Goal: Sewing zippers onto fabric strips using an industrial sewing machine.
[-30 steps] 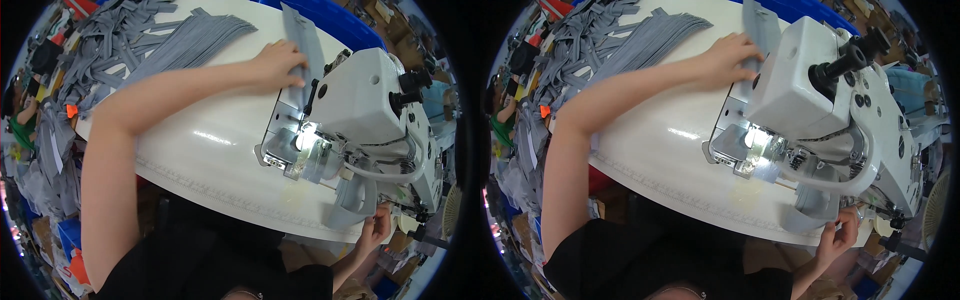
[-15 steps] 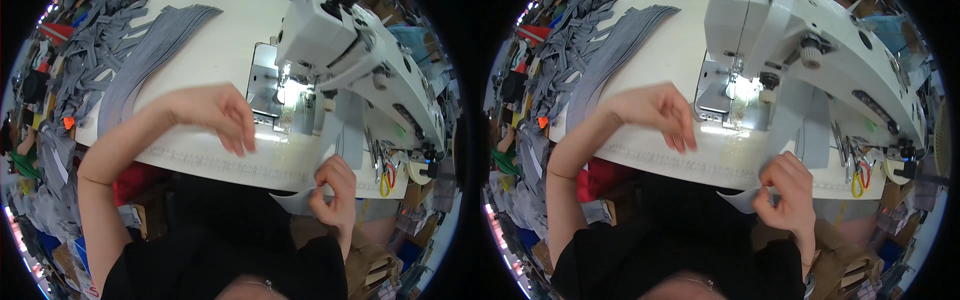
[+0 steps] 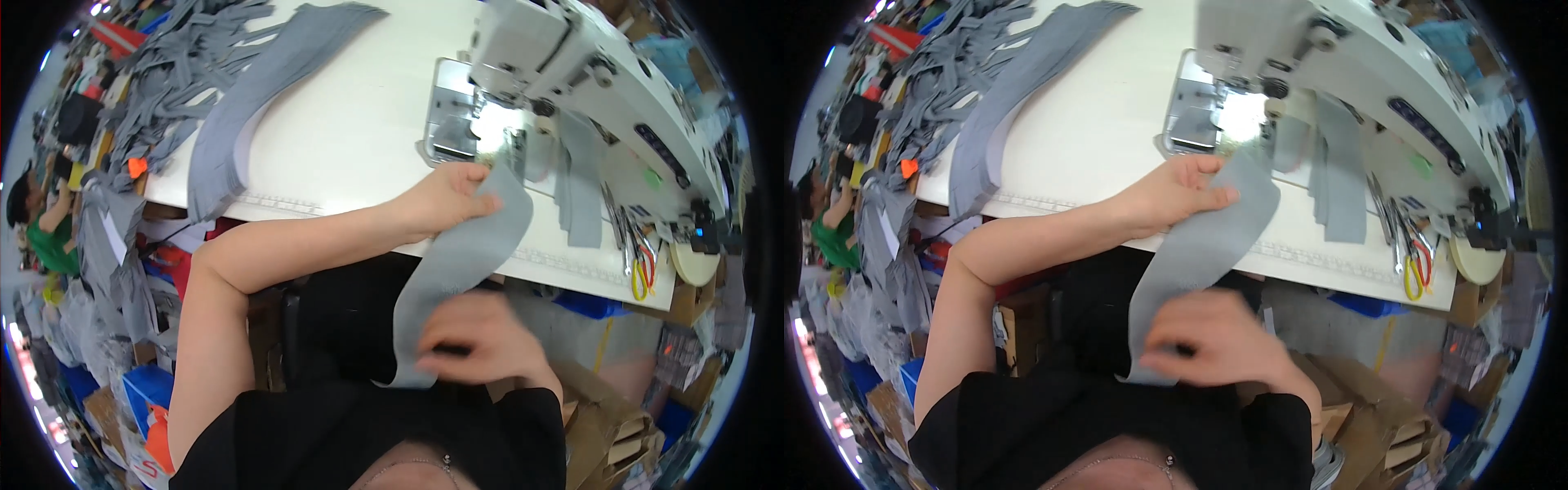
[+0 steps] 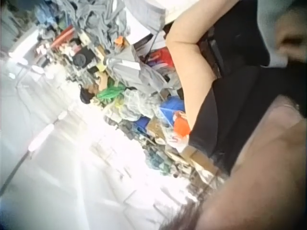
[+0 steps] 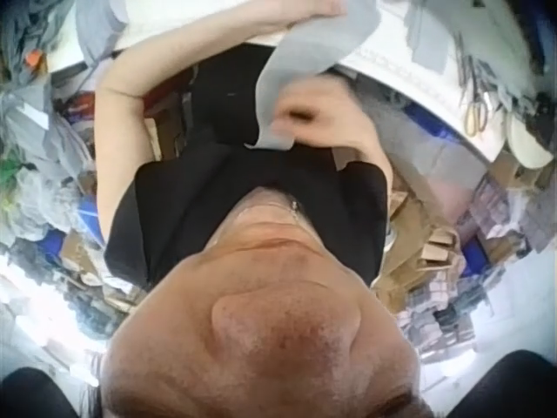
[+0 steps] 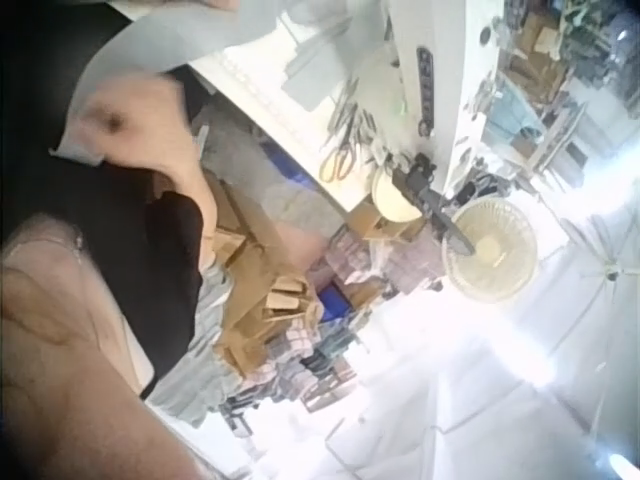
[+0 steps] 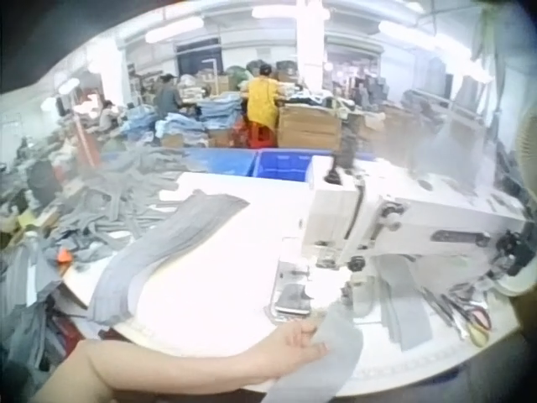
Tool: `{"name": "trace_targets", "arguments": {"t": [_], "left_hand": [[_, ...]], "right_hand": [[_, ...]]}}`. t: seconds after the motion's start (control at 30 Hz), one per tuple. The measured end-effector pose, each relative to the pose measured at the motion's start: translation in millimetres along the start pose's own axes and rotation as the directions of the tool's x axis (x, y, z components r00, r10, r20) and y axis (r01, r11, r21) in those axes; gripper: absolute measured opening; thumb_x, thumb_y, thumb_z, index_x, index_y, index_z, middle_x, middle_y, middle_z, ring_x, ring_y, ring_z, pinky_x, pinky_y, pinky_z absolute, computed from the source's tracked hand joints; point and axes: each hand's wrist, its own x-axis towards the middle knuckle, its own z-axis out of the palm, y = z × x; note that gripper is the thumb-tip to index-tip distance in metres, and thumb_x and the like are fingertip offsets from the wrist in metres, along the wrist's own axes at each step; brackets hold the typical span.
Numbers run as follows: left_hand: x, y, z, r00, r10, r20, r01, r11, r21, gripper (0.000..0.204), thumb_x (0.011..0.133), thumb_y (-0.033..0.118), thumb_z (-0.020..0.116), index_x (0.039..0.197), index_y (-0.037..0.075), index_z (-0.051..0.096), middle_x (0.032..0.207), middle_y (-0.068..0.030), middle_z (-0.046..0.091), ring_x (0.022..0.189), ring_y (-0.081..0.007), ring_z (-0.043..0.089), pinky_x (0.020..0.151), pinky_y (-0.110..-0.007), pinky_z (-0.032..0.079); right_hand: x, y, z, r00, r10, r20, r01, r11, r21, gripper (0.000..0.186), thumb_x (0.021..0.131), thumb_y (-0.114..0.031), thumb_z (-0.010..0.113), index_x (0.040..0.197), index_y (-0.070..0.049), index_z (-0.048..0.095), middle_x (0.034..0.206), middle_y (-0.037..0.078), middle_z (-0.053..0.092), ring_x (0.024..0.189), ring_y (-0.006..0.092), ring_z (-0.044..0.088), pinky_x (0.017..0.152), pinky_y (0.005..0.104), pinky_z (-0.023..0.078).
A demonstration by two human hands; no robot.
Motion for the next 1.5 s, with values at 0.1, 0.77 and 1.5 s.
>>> {"name": "trace_targets", "arguments": {"t": [0.1, 0.77, 1.5], "left_hand": [[-21, 11, -5, 0.996, 0.033, -0.084, 0.01, 0.883, 0.469, 0.033, 0.1, 0.012, 0.07, 0.129, -0.002, 0.063, 0.096, -0.0084, 0.077, 0.082, -0.0065, 0.069, 0.07, -0.024, 0.055], [-136, 163, -332, 0.564, 0.699, -0.439, 0.587, 0.034, 0.809, 0.016, 0.089, 0.013, 0.07, 0.101, 0.006, 0.078, 0.092, -0.0139, 0.077, 0.085, -0.0294, 0.075, 0.074, -0.039, 0.056], [-86, 11, -59, 0.875, 0.313, -0.37, -0.245, 0.944, 0.22, 0.015, 0.101, 0.008, 0.066, 0.113, 0.0, 0.065, 0.098, -0.0059, 0.072, 0.087, -0.0089, 0.071, 0.074, -0.027, 0.06]], "right_hand": [[10, 24, -28, 0.428, 0.135, -0.894, -0.381, 0.923, -0.044, 0.022, 0.098, -0.021, 0.07, 0.11, -0.003, 0.067, 0.108, 0.006, 0.069, 0.099, 0.0149, 0.063, 0.09, 0.0303, 0.047], [45, 81, -49, 0.454, 0.349, -0.82, -0.221, 0.935, 0.276, 0.017, 0.1, -0.018, 0.072, 0.102, -0.002, 0.065, 0.09, -0.001, 0.064, 0.083, 0.006, 0.055, 0.076, 0.0217, 0.046], [96, 55, 7, 0.604, 0.095, -0.791, 0.056, 0.985, 0.161, 0.011, 0.087, 0.001, 0.075, 0.097, -0.001, 0.069, 0.118, 0.013, 0.069, 0.107, 0.0258, 0.065, 0.096, 0.0345, 0.05]]}}
